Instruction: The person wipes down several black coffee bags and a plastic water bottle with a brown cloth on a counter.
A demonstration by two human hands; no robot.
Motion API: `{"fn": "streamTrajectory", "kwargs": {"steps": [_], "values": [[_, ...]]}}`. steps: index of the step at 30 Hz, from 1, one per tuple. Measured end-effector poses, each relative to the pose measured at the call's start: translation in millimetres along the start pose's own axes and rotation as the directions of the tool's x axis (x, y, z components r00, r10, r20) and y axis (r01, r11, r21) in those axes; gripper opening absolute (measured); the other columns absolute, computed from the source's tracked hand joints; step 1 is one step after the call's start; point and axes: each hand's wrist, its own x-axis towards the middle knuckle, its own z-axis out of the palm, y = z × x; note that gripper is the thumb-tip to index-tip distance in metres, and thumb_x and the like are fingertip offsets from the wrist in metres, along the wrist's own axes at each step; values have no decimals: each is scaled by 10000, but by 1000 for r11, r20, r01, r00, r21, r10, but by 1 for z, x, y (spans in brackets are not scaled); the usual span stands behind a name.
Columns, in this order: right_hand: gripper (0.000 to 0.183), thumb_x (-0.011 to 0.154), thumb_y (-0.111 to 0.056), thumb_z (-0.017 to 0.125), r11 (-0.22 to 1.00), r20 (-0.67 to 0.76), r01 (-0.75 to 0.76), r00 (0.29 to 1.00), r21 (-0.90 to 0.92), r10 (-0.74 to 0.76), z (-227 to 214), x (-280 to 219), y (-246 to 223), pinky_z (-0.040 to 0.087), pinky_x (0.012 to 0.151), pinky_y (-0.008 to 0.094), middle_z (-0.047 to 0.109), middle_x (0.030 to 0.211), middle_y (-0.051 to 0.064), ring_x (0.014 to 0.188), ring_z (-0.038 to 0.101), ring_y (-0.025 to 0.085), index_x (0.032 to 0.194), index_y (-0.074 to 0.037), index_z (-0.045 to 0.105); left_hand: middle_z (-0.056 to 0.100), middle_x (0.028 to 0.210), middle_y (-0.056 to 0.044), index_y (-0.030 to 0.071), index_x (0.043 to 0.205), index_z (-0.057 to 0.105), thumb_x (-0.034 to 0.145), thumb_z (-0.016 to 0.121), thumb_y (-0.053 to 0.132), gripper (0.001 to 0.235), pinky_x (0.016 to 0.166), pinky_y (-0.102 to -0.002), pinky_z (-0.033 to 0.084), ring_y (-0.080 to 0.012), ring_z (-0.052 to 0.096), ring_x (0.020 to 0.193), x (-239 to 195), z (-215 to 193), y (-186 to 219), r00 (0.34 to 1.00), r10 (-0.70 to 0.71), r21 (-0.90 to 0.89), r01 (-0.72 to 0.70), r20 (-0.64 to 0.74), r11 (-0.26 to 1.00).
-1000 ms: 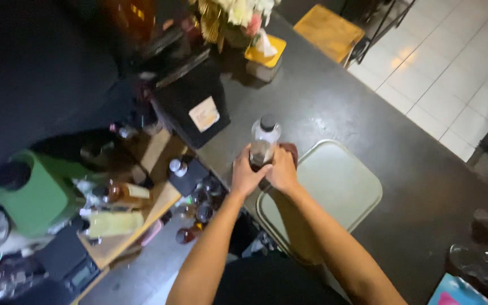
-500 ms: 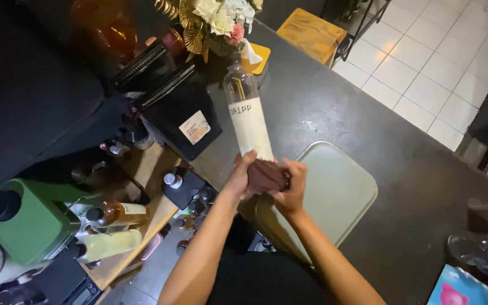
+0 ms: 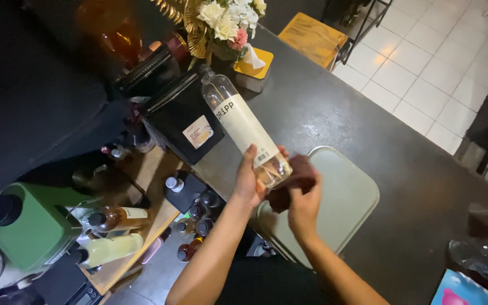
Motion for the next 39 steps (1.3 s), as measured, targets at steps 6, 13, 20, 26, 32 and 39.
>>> {"fn": "streamTrajectory", "kwargs": {"steps": [6, 13, 20, 26, 32, 39], "values": [[478, 1014, -198, 437, 882, 139, -314, 949, 351, 283, 16, -23, -20, 447, 1071, 416, 574, 1393, 103, 1257, 579, 225, 1464, -38, 429, 693, 1152, -133, -29, 1227, 620, 863, 788, 191, 457, 975, -370, 557, -225, 679, 1080, 7, 6, 1, 960, 245, 335, -276, 132, 901], [380, 1059, -213, 421, 694, 153, -495, 855, 523, 496, -14, 13, 17, 461, 1064, 442, 622, 1298, 150, 1180, 596, 280, 1350, 12, 518, 691, 1134, -80, -8, 1277, 542, 810, 796, 191, 568, 935, -330, 568, -179, 690, 1050, 3, -3, 7, 970, 170, 690, -244, 175, 681], [367, 1035, -177, 376, 920, -134, -110, 976, 376, 171, -18, 13, 37, 443, 1059, 397, 631, 1270, 86, 1145, 600, 219, 1345, -107, 559, 633, 1177, -77, 38, 1339, 486, 784, 827, 151, 661, 924, -335, 554, -162, 632, 1080, 1, -17, -1, 962, 141, 707, -268, 234, 654], [197, 1118, -34, 374, 927, 173, 375, 913, -8, -368, 7, 33, -1, 391, 1180, 388, 491, 1566, 161, 1422, 485, 268, 1227, 6, 533, 660, 1240, -120, 35, 1313, 460, 701, 939, 225, 801, 963, -357, 521, -216, 636, 1168, 5, -31, -8, 989, 108, 969, -124, 103, 214], [253, 1109, -67, 379, 874, 445, 485, 775, 36, -449, 29, 44, -48, 484, 1118, 406, 649, 1395, 243, 1335, 620, 337, 1249, 21, 570, 664, 1263, -134, 50, 1339, 502, 760, 864, 182, 696, 1008, -379, 511, -256, 651, 1203, -2, -41, -20, 985, 140, 938, -145, 105, 315], [531, 1129, -309, 251, 958, 539, 245, 792, 148, -285, -7, 79, 14, 439, 1169, 408, 639, 1375, 201, 1306, 601, 317, 1342, 63, 565, 666, 1304, -159, 49, 1354, 478, 751, 857, 178, 724, 1038, -387, 490, -275, 635, 1253, 17, -67, -28, 974, 125, 917, -223, 191, 332]]}}
